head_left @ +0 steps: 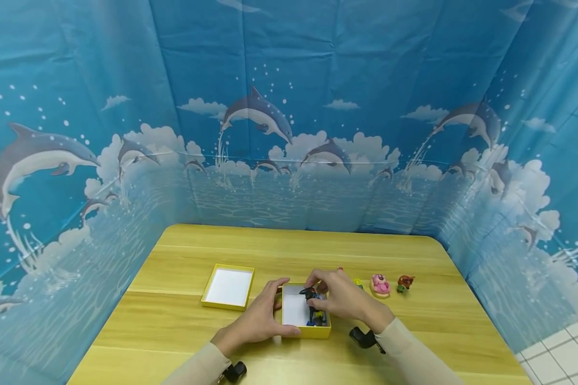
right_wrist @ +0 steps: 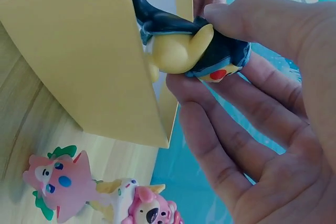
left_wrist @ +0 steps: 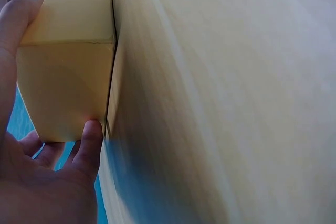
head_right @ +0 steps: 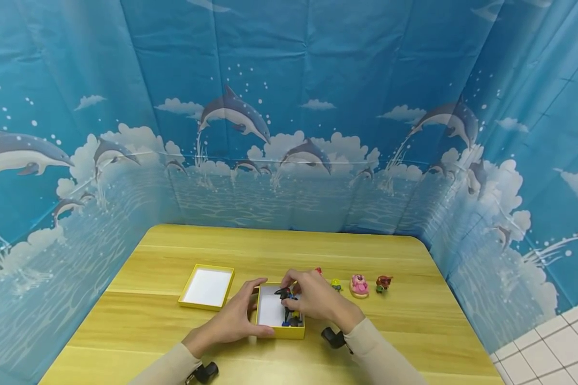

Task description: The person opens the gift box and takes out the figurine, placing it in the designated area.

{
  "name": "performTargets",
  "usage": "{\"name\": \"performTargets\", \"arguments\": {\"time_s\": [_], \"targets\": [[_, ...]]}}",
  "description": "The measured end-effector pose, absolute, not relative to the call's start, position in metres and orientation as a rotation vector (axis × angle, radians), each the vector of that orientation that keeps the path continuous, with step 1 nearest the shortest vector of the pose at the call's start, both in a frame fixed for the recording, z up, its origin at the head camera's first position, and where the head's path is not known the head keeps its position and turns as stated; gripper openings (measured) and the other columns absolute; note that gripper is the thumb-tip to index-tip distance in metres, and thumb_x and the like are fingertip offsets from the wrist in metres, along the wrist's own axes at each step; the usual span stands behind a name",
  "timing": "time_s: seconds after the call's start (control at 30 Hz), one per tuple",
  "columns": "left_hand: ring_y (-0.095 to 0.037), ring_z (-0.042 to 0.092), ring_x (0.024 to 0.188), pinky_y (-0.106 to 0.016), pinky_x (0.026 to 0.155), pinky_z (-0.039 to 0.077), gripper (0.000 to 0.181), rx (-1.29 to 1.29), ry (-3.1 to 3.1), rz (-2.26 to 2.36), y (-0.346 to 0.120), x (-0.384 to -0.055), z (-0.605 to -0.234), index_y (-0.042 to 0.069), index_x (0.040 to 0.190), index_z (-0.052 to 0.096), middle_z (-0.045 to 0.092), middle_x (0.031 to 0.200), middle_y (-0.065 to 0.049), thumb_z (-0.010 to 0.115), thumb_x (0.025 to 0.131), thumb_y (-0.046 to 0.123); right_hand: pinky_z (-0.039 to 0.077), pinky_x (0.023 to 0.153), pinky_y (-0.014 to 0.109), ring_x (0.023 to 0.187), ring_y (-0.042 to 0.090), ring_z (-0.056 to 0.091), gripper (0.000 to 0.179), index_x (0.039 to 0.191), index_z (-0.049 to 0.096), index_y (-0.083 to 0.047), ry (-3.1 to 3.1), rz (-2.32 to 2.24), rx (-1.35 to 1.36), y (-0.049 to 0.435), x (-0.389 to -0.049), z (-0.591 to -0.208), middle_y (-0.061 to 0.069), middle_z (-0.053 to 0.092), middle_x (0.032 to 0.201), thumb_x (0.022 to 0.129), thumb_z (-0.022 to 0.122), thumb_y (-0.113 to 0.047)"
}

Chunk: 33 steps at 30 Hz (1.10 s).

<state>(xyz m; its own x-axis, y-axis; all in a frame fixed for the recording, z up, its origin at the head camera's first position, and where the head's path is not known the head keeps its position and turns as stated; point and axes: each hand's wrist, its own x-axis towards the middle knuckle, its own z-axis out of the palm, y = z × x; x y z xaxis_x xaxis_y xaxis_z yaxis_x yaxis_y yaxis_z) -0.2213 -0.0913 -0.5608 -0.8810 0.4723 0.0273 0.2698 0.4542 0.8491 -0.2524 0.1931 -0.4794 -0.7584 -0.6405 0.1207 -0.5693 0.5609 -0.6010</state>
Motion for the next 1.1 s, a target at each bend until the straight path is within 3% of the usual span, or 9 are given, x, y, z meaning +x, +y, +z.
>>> {"name": "performTargets", "arguments": {"time_s": [0.27, 0.57, 0.7, 0.87, 1.1], "targets": [[-0.035, 0.064, 0.156, -0.052, 0.126, 0.059, 0.126, 0.646, 2.471, 1.418, -0.091, -0.221, -0.560, 0.018, 0.186, 0.024, 0.036, 0.185, -0.015, 0.100, 0.093, 0.055, 0.070, 0.094, 0.047, 0.101, 0.013, 0.081, 0.026, 0.121, 0.077, -0.021, 2.713, -0.975, -1.046, 0.197, -0.250, -0.478, -0.006, 0.083, 0.116, 0.102, 0.094, -0.022], [-0.036, 0.066, 0.154, -0.042, 0.119, 0.063, 0.125, 0.665, 2.445, 1.432, -0.092, -0.221, -0.559, 0.015, 0.186, 0.023, 0.035, 0.184, -0.017, 0.099, 0.094, 0.052, 0.072, 0.093, 0.044, 0.102, 0.011, 0.080, 0.035, 0.127, 0.078, -0.015, 2.731, -1.010, -1.165, 0.200, -0.246, -0.479, -0.001, 0.083, 0.125, 0.100, 0.097, -0.023], [-0.033, 0.066, 0.154, -0.046, 0.123, 0.061, 0.125, 0.671, 2.472, 1.416, -0.092, -0.221, -0.559, 0.015, 0.185, 0.024, 0.037, 0.183, -0.017, 0.100, 0.093, 0.054, 0.071, 0.092, 0.043, 0.102, 0.013, 0.078, 0.044, 0.136, 0.078, -0.013, 2.754, -1.023, -1.205, 0.201, -0.243, -0.478, 0.001, 0.080, 0.129, 0.099, 0.097, -0.026], [-0.032, 0.063, 0.156, -0.052, 0.127, 0.058, 0.125, 0.668, 2.488, 1.406, -0.092, -0.220, -0.559, 0.016, 0.185, 0.025, 0.039, 0.182, -0.016, 0.100, 0.092, 0.056, 0.071, 0.089, 0.041, 0.101, 0.012, 0.075, 0.048, 0.141, 0.079, -0.022, 2.805, -1.020, -1.185, 0.202, -0.237, -0.474, -0.002, 0.076, 0.128, 0.098, 0.098, -0.030], [-0.031, 0.069, 0.150, -0.038, 0.118, 0.063, 0.125, 0.662, 2.453, 1.435, -0.092, -0.220, -0.558, 0.015, 0.185, 0.024, 0.039, 0.181, -0.016, 0.100, 0.093, 0.053, 0.069, 0.084, 0.034, 0.096, 0.018, 0.074, 0.047, 0.139, 0.082, -0.025, 2.843, -1.046, -1.206, 0.206, -0.233, -0.471, -0.004, 0.072, 0.119, 0.096, 0.100, -0.029]]}}
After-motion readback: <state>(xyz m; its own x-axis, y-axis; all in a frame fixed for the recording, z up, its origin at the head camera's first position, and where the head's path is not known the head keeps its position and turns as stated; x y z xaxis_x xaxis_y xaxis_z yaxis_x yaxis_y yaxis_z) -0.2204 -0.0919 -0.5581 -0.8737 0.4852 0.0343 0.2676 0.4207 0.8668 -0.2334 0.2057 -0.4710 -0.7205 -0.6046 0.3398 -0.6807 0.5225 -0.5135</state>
